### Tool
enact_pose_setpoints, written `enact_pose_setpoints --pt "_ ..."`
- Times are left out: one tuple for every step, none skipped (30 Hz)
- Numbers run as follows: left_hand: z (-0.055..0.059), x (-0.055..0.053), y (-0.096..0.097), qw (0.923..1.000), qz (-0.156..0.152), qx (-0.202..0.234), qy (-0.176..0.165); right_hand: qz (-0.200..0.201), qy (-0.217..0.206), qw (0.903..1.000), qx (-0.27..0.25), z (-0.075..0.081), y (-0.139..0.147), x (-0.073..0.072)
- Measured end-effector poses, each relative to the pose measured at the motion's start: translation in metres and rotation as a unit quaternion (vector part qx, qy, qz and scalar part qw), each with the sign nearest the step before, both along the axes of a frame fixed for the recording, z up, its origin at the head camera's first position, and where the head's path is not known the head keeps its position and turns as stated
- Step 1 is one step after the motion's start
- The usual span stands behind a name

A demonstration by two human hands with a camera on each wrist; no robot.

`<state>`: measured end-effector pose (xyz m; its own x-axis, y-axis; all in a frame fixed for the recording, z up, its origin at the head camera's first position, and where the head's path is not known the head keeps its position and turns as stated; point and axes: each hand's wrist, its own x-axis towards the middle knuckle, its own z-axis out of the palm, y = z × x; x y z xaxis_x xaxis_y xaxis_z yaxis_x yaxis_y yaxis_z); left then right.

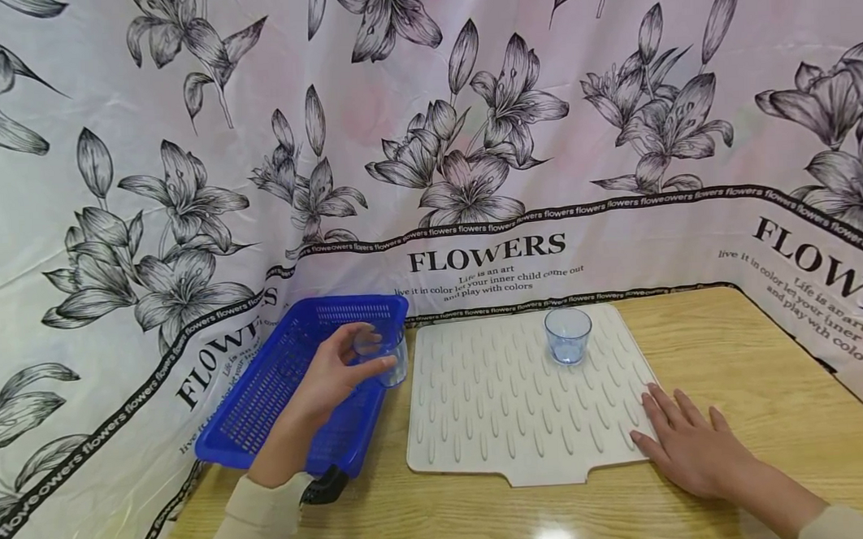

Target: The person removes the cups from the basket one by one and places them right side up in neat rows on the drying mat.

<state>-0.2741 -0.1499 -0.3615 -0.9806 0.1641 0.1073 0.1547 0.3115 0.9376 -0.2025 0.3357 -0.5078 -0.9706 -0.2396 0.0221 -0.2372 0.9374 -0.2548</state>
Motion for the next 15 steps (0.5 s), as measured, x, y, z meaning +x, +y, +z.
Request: enact_pose_setpoints --pt "-0.0001 0.0003 0.0010 1.0000 -0.001 0.001 0.001 0.000 0.000 1.0000 0.000 -0.0001 0.0001 0.0000" --pt "-0.0001 0.0007 0.0019 1.0000 -0.002 0.001 0.002 0.000 0.000 1.0000 0.001 -0.0003 0.0001 0.0000" --pt "-0.0003 0.0009 0.0026 1.0000 -0.004 0.000 0.003 0.000 -0.001 1.0000 -0.001 -0.0003 0.0002 0.0001" --pt "-0.0005 0.0009 0.0033 1.0000 -0.006 0.002 0.002 0.000 -0.002 1.0000 -0.002 -0.0002 0.0003 0.0001" --pt "-0.0009 0.0011 0.0038 1.0000 -0.009 0.000 0.002 0.000 -0.003 1.0000 -0.003 -0.0001 0.0003 0.0002" --pt "-0.0013 0.0012 0.0042 0.9999 -0.011 -0.003 0.003 0.000 -0.005 1.0000 -0.004 0.0001 0.0002 0.0003" --pt "-0.0014 0.0013 0.0048 0.9999 -0.012 -0.004 0.001 0.000 -0.006 1.0000 -0.005 0.0004 0.0002 0.0004" --pt "-0.0015 0.0014 0.0053 0.9999 -0.012 -0.006 -0.001 0.000 -0.008 0.9999 -0.007 0.0007 0.0001 0.0006" --pt "-0.0018 0.0014 0.0057 0.9999 -0.012 -0.009 -0.002 0.000 -0.009 0.9999 -0.008 0.0011 0.0000 0.0006" --pt "-0.0018 0.0015 0.0062 0.9999 -0.012 -0.011 -0.002 0.000 -0.010 0.9999 -0.008 0.0014 -0.0001 0.0006" --pt "-0.0015 0.0019 0.0069 0.9998 -0.011 -0.015 -0.003 0.000 -0.010 0.9999 -0.008 0.0018 -0.0002 0.0006" --pt "-0.0013 0.0020 0.0076 0.9998 -0.010 -0.017 -0.005 0.000 -0.010 0.9999 -0.008 0.0021 -0.0003 0.0006" --pt "-0.0010 0.0021 0.0085 0.9998 -0.010 -0.017 -0.006 0.000 -0.011 0.9999 -0.009 0.0024 -0.0004 0.0005" --pt "-0.0009 0.0024 0.0092 0.9997 -0.010 -0.019 -0.006 -0.001 -0.012 0.9999 -0.009 0.0027 -0.0003 0.0004" --pt "-0.0009 0.0023 0.0099 0.9997 -0.010 -0.021 -0.005 -0.001 -0.013 0.9999 -0.010 0.0029 -0.0004 0.0002"
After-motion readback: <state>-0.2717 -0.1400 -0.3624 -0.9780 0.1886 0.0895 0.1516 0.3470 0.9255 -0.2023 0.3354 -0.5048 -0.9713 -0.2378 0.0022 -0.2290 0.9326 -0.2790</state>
